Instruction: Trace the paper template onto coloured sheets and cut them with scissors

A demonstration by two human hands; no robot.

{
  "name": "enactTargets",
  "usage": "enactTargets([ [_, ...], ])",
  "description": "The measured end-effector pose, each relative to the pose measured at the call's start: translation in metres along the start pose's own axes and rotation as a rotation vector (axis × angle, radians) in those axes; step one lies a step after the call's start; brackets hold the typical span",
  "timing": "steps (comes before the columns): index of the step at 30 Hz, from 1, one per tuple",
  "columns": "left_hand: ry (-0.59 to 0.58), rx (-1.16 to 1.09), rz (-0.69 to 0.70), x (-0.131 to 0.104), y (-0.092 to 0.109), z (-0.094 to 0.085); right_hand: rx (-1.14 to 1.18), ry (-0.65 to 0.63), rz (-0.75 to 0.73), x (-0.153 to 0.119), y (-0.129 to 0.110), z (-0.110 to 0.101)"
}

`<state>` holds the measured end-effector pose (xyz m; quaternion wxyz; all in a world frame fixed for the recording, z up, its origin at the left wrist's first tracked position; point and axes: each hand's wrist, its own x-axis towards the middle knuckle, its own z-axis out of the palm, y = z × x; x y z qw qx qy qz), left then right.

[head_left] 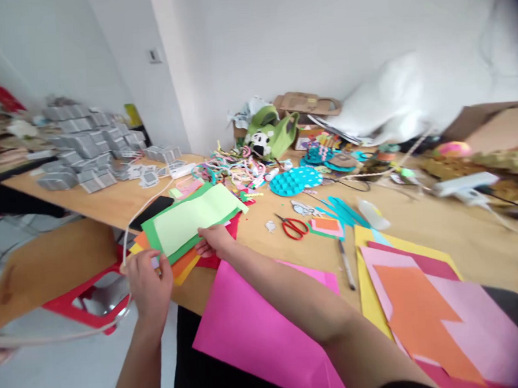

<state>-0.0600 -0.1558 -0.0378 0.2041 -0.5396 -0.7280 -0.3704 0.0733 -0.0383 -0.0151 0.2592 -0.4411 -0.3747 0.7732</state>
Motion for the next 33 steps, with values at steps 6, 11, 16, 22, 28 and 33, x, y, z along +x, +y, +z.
enactTargets([
  [6,-0.324,-0.328,0.395,-0.023,0.069,0.0,-1.03,0.121,-0.574,-0.107,0.019,-0.069],
  [11,-0.57,-0.342,0.744,-0.074,0.107,0.0,-1.518,0.35,-0.663,-0.197,0.067,-0.128],
  [16,-0.623,-0.25,0.895,-0.094,0.119,0.016,-1.622,0.45,-0.57,-0.216,0.104,-0.16],
  [22,-0.656,-0.211,0.884,-0.088,0.121,0.029,-1.707,0.375,-0.518,-0.211,0.09,-0.166],
  [28,-0.707,-0.172,0.874,-0.082,0.134,0.033,-1.719,0.39,-0.481,-0.211,0.078,-0.178],
  [33,-0.771,-0.126,0.869,-0.073,0.152,0.038,-1.733,0.374,-0.448,-0.207,0.073,-0.191],
])
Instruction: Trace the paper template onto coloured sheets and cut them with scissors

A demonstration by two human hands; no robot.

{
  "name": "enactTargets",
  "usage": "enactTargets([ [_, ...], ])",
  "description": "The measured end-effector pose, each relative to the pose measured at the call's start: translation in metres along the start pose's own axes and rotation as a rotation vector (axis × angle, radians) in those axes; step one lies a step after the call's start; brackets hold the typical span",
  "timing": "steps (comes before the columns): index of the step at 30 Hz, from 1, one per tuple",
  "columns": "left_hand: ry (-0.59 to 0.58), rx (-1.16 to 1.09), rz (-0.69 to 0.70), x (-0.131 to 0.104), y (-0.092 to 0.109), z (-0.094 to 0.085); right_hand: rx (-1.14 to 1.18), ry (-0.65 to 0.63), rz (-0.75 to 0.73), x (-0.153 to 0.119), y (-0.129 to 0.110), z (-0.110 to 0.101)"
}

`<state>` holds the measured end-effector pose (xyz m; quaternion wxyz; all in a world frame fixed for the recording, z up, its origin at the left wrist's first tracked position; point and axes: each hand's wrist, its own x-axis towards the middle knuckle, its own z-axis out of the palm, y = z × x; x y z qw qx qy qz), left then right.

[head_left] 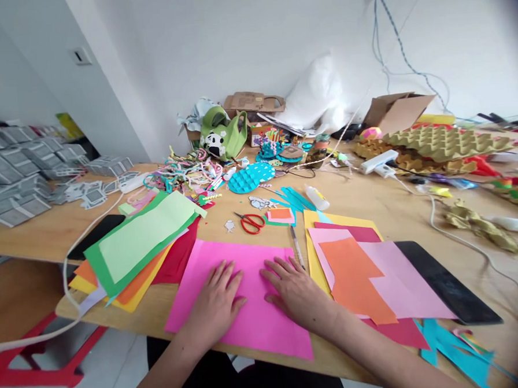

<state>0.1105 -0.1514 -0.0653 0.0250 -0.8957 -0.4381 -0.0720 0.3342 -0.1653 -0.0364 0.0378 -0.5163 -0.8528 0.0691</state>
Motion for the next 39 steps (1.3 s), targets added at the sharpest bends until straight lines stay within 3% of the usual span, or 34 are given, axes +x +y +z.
enactTargets([
  [5,-0.046,0.011,-0.016,0.012,0.003,-0.003,-0.018,-0.04,-0.025,0.022,0.03,-0.03],
  [10,-0.07,0.002,-0.031,0.015,0.006,-0.006,-0.021,0.168,0.249,0.056,0.089,-0.071],
  [14,-0.086,-0.043,-0.046,0.016,0.006,-0.007,-0.012,0.159,0.381,0.081,0.114,-0.077],
  [17,-0.091,-0.074,-0.042,0.018,0.006,-0.01,-0.002,0.098,0.259,0.103,0.099,-0.068],
  [22,-0.107,-0.077,-0.037,0.025,0.006,-0.021,0.006,0.035,0.107,0.15,0.046,-0.042],
  [27,-0.14,-0.099,-0.041,0.027,0.006,-0.025,0.013,0.004,0.129,0.188,0.01,-0.023],
  [39,-0.093,-0.088,-0.043,0.021,0.005,-0.01,0.187,-0.108,0.234,0.223,0.008,-0.011],
])
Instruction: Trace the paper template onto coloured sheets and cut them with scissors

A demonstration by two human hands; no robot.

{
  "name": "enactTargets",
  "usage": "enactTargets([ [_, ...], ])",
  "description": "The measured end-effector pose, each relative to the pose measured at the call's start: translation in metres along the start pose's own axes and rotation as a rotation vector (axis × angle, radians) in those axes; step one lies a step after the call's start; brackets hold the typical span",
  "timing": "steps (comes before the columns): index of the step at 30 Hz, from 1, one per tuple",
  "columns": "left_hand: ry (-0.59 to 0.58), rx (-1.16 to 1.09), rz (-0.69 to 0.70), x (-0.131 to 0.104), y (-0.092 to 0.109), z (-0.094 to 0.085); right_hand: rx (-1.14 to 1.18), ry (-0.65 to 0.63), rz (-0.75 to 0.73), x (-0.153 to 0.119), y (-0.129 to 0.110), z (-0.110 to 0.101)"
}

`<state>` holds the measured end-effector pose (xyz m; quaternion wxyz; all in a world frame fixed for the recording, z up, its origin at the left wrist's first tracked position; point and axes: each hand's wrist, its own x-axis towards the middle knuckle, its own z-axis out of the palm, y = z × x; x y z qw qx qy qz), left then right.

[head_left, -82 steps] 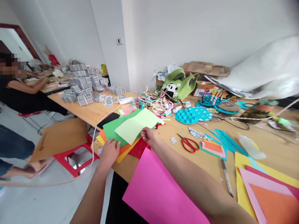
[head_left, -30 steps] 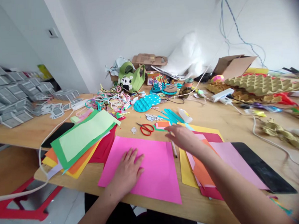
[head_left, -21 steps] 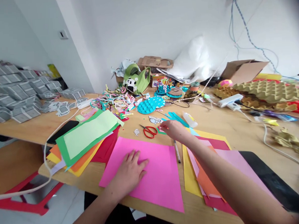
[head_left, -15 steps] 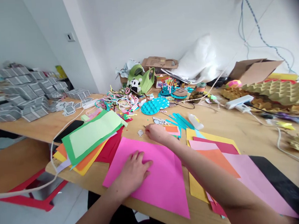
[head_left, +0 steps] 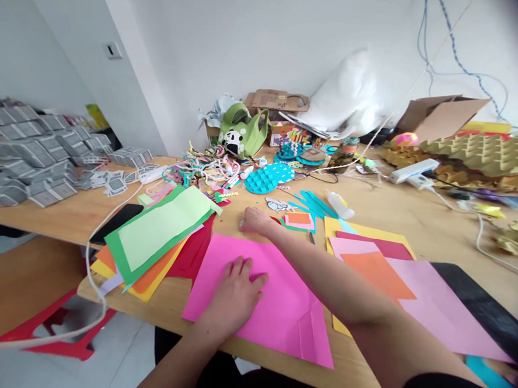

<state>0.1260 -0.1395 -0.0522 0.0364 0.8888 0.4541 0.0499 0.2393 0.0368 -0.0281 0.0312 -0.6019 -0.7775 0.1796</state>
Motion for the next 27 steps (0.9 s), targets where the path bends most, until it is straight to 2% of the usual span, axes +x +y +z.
enactTargets([
  [4,0.003,0.0,0.006,-0.001,-0.001,-0.001,0.14,-0.037,-0.009,-0.007,0.005,-0.015],
  [6,0.0,-0.008,0.008,-0.001,-0.002,-0.001,0.229,-0.048,-0.035,-0.02,0.02,-0.026],
  [9,-0.006,-0.015,0.018,-0.003,-0.004,-0.002,0.339,-0.091,-0.067,-0.054,0.054,-0.037],
  [12,-0.011,-0.016,0.023,-0.004,-0.007,-0.002,0.414,-0.17,-0.087,-0.088,0.086,-0.035],
  [15,-0.019,-0.009,0.03,-0.005,-0.01,-0.005,0.441,-0.175,-0.095,-0.109,0.1,-0.022],
  [18,-0.056,-0.012,0.042,-0.006,-0.012,-0.011,0.399,-0.106,-0.081,-0.117,0.098,-0.008],
  [20,-0.095,-0.017,0.051,-0.005,-0.012,-0.017,0.278,-0.038,-0.063,-0.119,0.094,-0.003],
  [23,-0.154,-0.001,0.057,0.0,-0.012,-0.026,0.074,0.088,-0.1,-0.123,0.092,-0.002],
  [27,-0.136,0.03,0.079,0.011,-0.003,-0.035,0.049,0.248,-0.154,-0.136,0.101,-0.007],
])
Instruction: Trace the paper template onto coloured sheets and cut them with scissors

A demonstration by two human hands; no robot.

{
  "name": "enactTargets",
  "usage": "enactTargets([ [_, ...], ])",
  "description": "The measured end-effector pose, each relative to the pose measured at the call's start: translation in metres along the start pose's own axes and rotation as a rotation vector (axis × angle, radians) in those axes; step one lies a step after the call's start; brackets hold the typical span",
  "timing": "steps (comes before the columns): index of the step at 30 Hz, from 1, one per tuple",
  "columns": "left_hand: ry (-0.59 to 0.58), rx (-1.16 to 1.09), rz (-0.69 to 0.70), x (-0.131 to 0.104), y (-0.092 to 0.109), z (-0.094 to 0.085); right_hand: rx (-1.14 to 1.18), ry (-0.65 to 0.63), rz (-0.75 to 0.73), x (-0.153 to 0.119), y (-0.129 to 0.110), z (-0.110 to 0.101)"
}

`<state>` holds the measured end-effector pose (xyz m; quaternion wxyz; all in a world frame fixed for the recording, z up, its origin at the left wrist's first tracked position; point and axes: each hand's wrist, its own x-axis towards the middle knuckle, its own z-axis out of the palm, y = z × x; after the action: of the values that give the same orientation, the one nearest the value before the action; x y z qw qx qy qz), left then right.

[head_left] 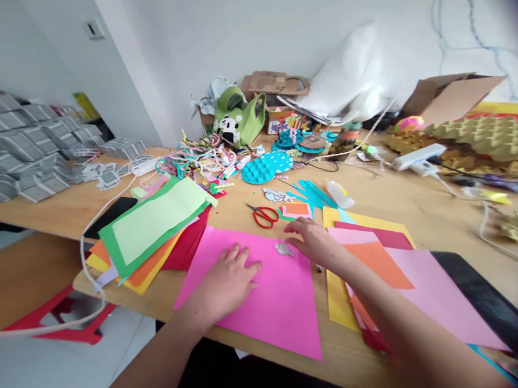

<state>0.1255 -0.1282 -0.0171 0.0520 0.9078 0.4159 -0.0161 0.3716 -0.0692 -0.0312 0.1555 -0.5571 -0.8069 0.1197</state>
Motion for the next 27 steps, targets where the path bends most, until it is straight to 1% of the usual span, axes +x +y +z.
enactTargets([
  [4,0.011,-0.004,0.049,0.01,0.015,0.0,0.084,0.145,-0.031,-0.018,0.01,-0.004],
  [7,0.001,-0.014,0.07,0.013,0.017,0.004,0.166,0.281,-0.048,-0.028,0.015,-0.004],
  [10,-0.018,-0.025,0.085,0.011,0.004,0.0,0.187,0.457,-0.01,-0.034,0.019,-0.005],
  [12,-0.026,-0.013,0.04,0.009,-0.009,-0.007,0.177,0.533,0.012,-0.036,0.02,-0.008],
  [13,-0.017,0.001,0.001,0.009,-0.015,-0.01,0.177,0.551,0.015,-0.036,0.021,-0.009],
  [15,-0.016,0.038,-0.067,0.01,-0.024,-0.016,0.195,0.55,0.009,-0.036,0.022,-0.011],
  [17,-0.011,0.059,-0.069,0.013,-0.027,-0.019,0.21,0.518,-0.011,-0.036,0.022,-0.013],
  [18,-0.007,0.063,-0.048,0.016,-0.025,-0.02,0.209,0.498,-0.022,-0.036,0.022,-0.013],
  [22,0.028,0.067,0.085,0.031,-0.007,-0.019,0.182,0.431,-0.064,-0.035,0.023,-0.011],
  [25,0.087,0.036,0.169,0.046,0.007,-0.016,0.156,0.379,-0.078,-0.035,0.027,-0.009],
  [27,0.13,-0.005,0.22,0.056,0.012,-0.012,0.128,0.326,-0.094,-0.035,0.03,-0.008],
])
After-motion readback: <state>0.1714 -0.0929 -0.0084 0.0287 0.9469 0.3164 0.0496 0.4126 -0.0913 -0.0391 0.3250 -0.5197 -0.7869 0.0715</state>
